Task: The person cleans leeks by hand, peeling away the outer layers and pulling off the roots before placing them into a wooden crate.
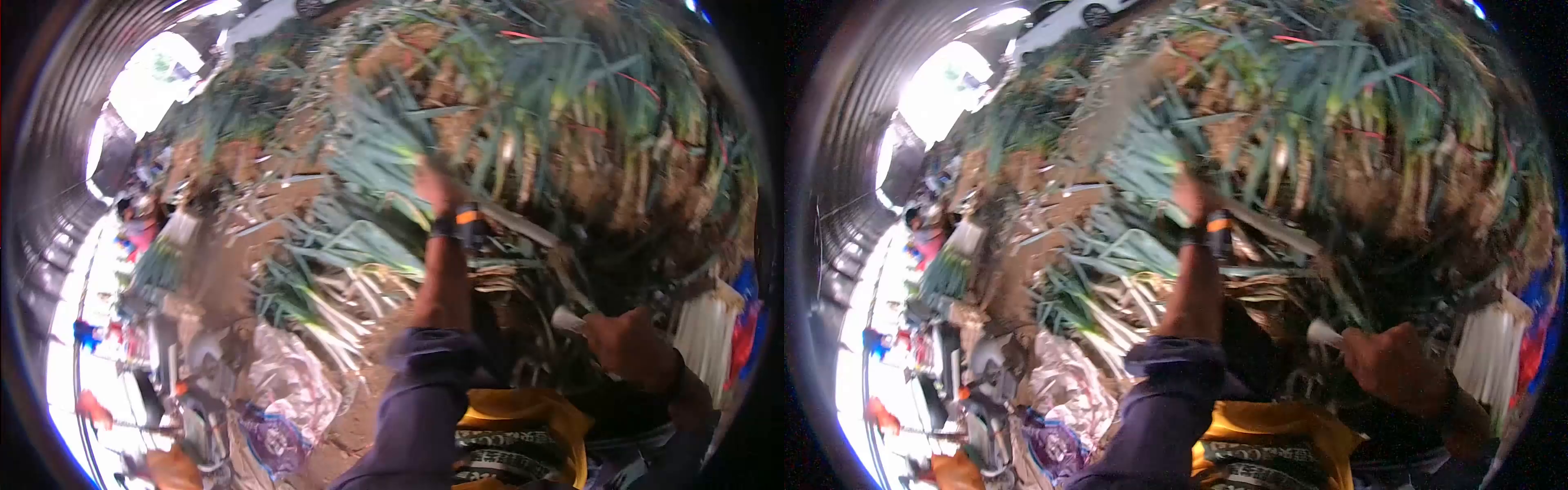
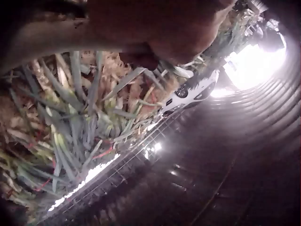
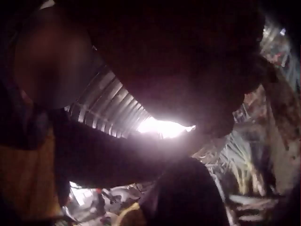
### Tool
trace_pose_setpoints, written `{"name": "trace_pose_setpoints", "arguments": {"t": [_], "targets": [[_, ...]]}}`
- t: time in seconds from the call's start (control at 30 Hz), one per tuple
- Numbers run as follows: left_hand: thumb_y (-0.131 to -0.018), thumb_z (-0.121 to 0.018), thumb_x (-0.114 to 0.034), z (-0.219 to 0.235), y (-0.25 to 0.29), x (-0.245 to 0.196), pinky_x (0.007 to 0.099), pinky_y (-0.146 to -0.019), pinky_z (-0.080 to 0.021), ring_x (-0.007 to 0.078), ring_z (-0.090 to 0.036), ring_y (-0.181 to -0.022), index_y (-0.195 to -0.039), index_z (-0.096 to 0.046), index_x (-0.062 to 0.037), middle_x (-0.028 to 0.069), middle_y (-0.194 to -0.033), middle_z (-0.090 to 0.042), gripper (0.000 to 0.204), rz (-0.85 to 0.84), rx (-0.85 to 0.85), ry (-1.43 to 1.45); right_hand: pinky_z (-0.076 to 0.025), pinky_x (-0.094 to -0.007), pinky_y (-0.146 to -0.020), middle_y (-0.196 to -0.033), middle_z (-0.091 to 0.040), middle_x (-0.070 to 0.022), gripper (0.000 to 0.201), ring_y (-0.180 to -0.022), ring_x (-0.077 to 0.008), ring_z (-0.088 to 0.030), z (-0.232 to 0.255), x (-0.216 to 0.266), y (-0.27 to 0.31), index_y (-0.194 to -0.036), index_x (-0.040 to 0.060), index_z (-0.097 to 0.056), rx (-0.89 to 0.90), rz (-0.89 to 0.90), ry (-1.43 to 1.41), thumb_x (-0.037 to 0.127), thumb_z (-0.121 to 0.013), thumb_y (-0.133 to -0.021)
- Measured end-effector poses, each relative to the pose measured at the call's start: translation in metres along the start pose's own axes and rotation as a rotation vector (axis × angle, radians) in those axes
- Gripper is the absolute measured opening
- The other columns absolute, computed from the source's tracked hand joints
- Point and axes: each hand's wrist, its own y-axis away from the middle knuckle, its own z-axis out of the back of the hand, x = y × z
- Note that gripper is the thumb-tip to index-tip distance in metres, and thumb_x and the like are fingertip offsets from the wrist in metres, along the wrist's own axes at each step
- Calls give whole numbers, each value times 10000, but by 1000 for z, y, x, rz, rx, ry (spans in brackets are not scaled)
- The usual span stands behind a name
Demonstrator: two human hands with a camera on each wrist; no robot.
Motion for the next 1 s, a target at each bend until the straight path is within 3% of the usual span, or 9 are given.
{"name": "trace_pose_setpoints", "arguments": {"t": [0.13,0.17,0.23,0.27,0.47,0.53,0.77,0.87,1.0], "targets": [[-983,-578,-450,13,-25,-65,391,-667,-483,220,-583,-750,-1163,-603,-61,57,-856,-612,430,354,-15,761,-458,-373,-542,-739,-601,-113,183,-579,-226,-572,2,-78,15,-1074,52,-632,-491,-508,-362,205,-570,-995],[-949,-634,-421,13,-31,-91,405,-678,-480,247,-585,-766,-1167,-589,-73,64,-858,-624,412,794,19,1220,-464,-371,-551,-784,-639,-103,232,-604,-201,-582,17,-98,7,-1139,50,-640,-520,-697,-520,233,-564,-1019],[-1056,-464,-445,31,-29,-144,365,-677,-489,197,-583,-761,-1088,-596,-111,34,-859,-621,360,874,146,1439,-504,-376,-663,-936,-688,-54,266,-766,-186,-631,-62,-182,17,-1199,39,-636,-599,-729,-455,237,-538,-1051],[-1044,-480,-476,32,-28,-152,341,-711,-508,192,-579,-766,-1110,-591,-115,28,-867,-624,383,905,219,1529,-507,-377,-738,-1006,-689,-42,254,-859,-209,-638,-114,-186,26,-1211,42,-637,-601,-402,-572,213,-546,-1048],[-1041,-521,-416,39,-26,-180,359,-846,-517,206,-600,-874,-1183,-568,-91,67,-1000,-629,357,751,407,1721,-522,-400,-852,-1060,-668,-167,272,-1001,-276,-643,-153,-155,14,-1163,7,-677,65,22,52,211,-622,-992],[-1024,-556,-414,43,-21,-195,362,-866,-511,203,-597,-876,-1180,-567,-92,61,-998,-625,358,765,427,1732,-526,-395,-805,-1035,-681,-166,261,-933,-289,-661,-99,-132,-37,-1149,-3,-674,-448,-167,-318,196,-639,-983],[-970,-614,-325,20,7,-175,407,-1050,-409,287,-538,-1140,-1353,-498,-60,131,-1238,-572,479,66,648,411,-548,-366,-814,-1077,-718,-168,330,-932,-275,-711,10,-55,-162,-1218,53,-660,-627,-82,-519,213,-704,-932],[-978,-639,-244,33,4,-212,390,-994,-454,237,-563,-1118,-1363,-512,-40,114,-1239,-596,454,770,564,1368,-527,-366,-924,-1160,-712,-143,365,-1051,-263,-692,-1,-46,-182,-1221,31,-649,-644,-155,-565,172,-731,-894],[-1003,-631,-165,37,-1,-233,292,-815,-515,122,-607,-960,-1307,-552,-27,44,-1120,-647,342,752,561,1514,-533,-345,-863,-1107,-702,-200,291,-1009,-249,-705,-12,-50,-184,-1171,-9,-650,-629,-262,-583,92,-698,-902]]}}
